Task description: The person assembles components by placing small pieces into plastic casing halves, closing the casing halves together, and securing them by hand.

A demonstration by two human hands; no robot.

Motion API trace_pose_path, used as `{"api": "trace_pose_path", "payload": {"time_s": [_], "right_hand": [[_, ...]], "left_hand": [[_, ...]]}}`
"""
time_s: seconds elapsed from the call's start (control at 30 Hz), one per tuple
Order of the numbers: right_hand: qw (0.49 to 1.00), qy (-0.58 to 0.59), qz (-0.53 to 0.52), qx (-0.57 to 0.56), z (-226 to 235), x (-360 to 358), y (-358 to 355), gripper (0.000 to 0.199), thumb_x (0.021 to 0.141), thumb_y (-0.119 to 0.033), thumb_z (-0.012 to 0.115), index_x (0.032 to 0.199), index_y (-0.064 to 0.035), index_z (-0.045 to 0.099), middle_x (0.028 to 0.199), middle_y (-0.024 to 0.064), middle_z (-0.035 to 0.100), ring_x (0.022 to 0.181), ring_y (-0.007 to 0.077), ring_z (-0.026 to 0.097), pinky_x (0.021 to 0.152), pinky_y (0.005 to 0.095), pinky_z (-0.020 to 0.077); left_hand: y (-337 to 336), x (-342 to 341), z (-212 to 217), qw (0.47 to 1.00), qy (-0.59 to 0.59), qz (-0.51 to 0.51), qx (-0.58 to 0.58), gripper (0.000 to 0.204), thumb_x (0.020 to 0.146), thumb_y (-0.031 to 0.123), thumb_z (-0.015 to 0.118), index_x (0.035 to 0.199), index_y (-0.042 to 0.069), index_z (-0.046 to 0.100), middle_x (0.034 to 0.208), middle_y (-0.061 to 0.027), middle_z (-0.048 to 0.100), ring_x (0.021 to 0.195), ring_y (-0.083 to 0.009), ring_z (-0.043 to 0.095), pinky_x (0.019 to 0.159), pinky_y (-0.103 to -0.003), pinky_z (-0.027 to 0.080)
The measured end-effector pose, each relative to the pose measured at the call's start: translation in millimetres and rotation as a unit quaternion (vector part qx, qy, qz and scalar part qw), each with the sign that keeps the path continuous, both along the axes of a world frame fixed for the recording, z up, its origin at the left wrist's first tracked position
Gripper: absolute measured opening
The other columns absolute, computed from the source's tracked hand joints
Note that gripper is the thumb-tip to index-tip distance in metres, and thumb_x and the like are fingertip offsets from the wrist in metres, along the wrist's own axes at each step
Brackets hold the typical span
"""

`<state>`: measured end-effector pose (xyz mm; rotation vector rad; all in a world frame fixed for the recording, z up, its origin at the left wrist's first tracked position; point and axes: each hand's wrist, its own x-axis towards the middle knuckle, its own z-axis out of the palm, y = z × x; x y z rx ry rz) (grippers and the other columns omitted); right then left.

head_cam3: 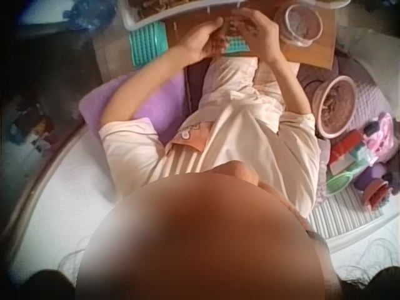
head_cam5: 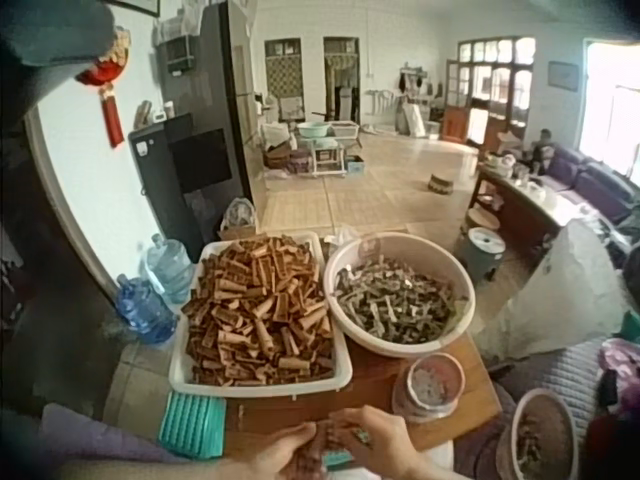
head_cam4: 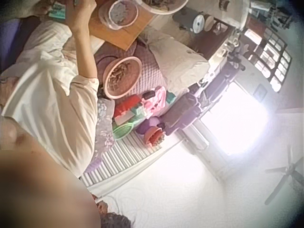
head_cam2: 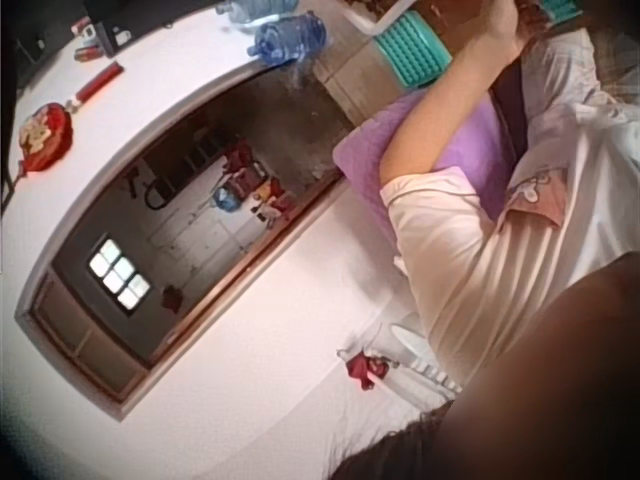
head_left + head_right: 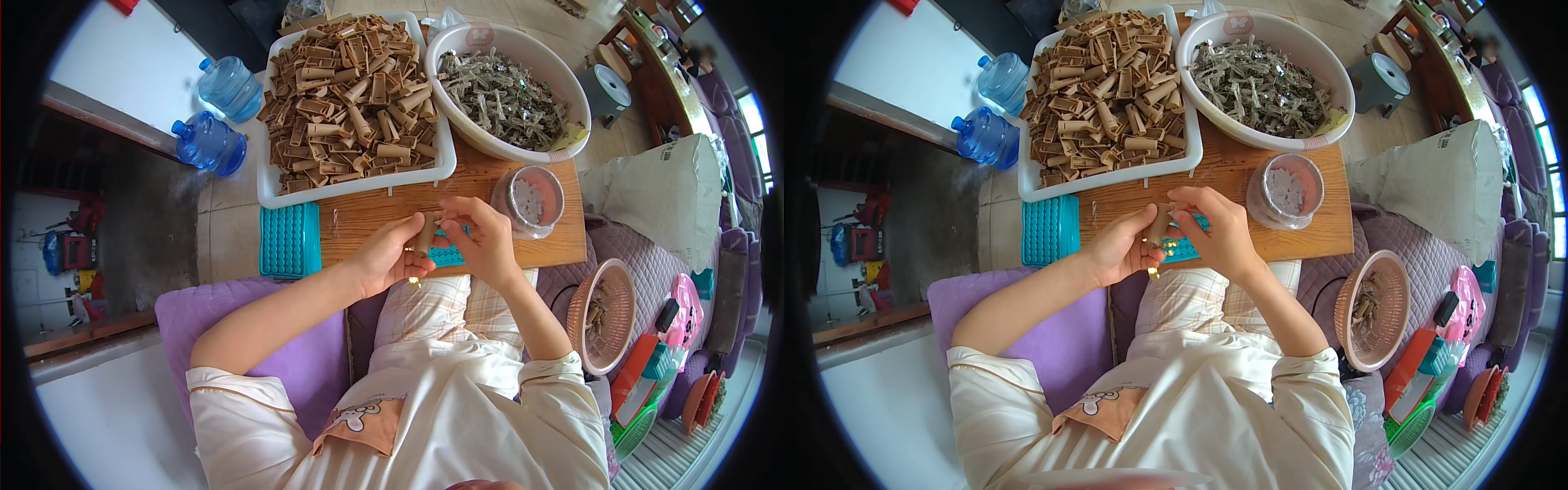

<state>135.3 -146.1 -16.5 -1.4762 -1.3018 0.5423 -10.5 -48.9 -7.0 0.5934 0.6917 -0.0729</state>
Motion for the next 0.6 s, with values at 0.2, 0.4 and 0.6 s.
{"api": "trace_pose_path", "payload": {"time_s": [0.2,0.4,0.6], "right_hand": [[0.998,-0.066,-0.023,0.011,9.0,-6.1,-3.1,0.017,0.072,0.008,0.057,0.087,0.0011,0.055,0.078,0.0085,0.059,0.073,0.0153,0.06,0.065,0.0248,0.0489],[0.999,-0.032,-0.018,-0.027,4.7,-4.7,2.3,0.011,0.07,0.007,0.059,0.078,0.0008,0.056,0.074,0.0095,0.059,0.066,0.0175,0.06,0.058,0.026,0.0488],[0.997,-0.027,0.022,-0.07,1.2,-2.8,3.5,0.01,0.07,0.005,0.059,0.078,0.0003,0.055,0.072,0.0077,0.058,0.066,0.0154,0.058,0.061,0.0255,0.0481]], "left_hand": [[-1.9,-0.5,-7.3,1.0,-0.016,0.021,-0.017,0.034,0.09,0.037,0.037,0.104,0.008,0.049,0.095,-0.0075,0.059,0.059,-0.0121,0.059,0.055,-0.021,0.051],[-2.8,1.4,-1.0,0.999,-0.009,0.017,0.035,0.035,0.091,0.037,0.034,0.103,0.007,0.049,0.086,-0.0052,0.059,0.06,-0.0108,0.058,0.054,-0.022,0.05],[-2.9,-0.4,-7.1,0.995,0.044,-0.043,0.079,0.035,0.093,0.035,0.027,0.106,0.009,0.046,0.092,-0.0033,0.057,0.064,-0.008,0.055,0.06,-0.022,0.048]]}}
